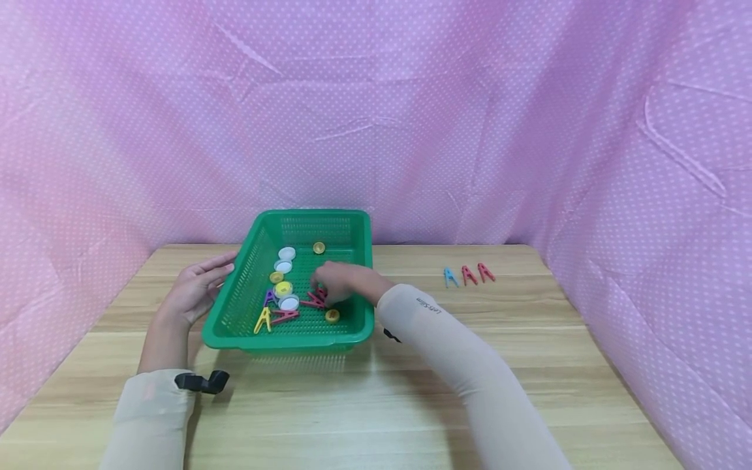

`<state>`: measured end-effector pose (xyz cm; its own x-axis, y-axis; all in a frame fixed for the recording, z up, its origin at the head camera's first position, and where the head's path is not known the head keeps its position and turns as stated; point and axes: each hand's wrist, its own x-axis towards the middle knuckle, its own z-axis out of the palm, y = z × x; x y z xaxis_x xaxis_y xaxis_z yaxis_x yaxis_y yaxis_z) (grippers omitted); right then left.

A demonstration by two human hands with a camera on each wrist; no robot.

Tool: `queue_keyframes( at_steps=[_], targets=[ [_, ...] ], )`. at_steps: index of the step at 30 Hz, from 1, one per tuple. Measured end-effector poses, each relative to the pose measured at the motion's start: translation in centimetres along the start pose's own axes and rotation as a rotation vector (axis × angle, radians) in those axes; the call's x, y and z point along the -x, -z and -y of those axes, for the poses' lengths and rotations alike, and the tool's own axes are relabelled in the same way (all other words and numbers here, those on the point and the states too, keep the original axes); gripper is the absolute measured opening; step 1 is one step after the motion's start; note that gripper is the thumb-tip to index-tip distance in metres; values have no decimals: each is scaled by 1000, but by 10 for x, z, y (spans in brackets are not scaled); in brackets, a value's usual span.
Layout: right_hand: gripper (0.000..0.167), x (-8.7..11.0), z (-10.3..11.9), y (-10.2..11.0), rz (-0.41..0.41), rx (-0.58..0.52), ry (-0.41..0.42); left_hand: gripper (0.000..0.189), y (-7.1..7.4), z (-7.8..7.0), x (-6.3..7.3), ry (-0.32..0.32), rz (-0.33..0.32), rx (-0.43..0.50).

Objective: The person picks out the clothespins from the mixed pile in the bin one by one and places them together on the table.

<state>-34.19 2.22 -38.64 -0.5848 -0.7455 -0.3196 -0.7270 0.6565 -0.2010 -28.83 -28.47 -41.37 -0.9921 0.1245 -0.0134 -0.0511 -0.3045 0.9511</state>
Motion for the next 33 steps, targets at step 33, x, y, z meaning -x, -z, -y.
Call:
queue_keyframes(
  at_steps=[33],
  targets=[
    [26,1,2,1,-48,4,11,35,-1,0,1,-2,9,24]
  ],
)
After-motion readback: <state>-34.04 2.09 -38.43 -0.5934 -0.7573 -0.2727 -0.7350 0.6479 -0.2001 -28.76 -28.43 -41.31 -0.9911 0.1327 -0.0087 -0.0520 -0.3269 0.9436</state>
